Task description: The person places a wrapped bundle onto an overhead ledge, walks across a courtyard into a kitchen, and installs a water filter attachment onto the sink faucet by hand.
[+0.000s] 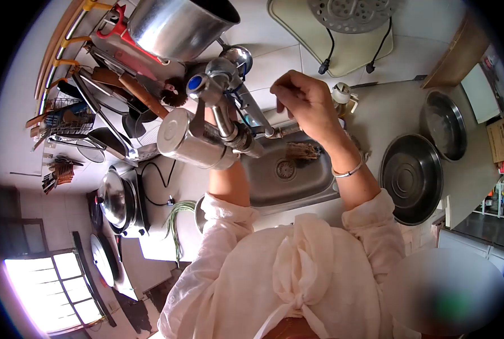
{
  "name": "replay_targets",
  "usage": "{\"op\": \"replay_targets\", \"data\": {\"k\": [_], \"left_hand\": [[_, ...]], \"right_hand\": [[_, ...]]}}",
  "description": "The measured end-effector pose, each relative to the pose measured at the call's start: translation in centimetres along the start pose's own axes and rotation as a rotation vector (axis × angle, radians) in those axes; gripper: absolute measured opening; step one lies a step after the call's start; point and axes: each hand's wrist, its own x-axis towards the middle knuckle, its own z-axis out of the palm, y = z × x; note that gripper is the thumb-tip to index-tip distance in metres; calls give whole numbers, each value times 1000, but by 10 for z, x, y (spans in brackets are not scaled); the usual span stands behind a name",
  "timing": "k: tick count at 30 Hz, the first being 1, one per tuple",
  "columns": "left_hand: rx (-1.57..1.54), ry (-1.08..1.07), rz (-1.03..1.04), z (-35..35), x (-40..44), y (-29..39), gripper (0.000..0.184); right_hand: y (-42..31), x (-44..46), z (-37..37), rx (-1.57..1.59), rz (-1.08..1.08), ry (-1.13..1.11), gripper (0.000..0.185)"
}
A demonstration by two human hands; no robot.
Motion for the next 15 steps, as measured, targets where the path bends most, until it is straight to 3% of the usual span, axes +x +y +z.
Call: {"op": "replay_targets", "data": {"k": [3,5,6,8,11,13,15], "left_hand": [[-236,-124,-66,18,10,6,27],[-373,-358,-88,38,25,12,30],[-322,-501,-51,46,34,16,31],[-225,-577,-72,58,37,24,35],[-231,-418,-193,57,23,29,41],[524,-218,123,59,8,36,39],[-329,-216,-188,69,2,38,34]], "right_hand": [[13,8,-1,24,-44,25,5],[16,18,0,149,-21,24,7],[16,22,0,278,19,20,8],[17,28,4,414,41,34,11],[16,34,12,460,-36,43,12],[20,37,16,514,-73,-41,12],[18,39,20,520,-80,-84,9]]}}
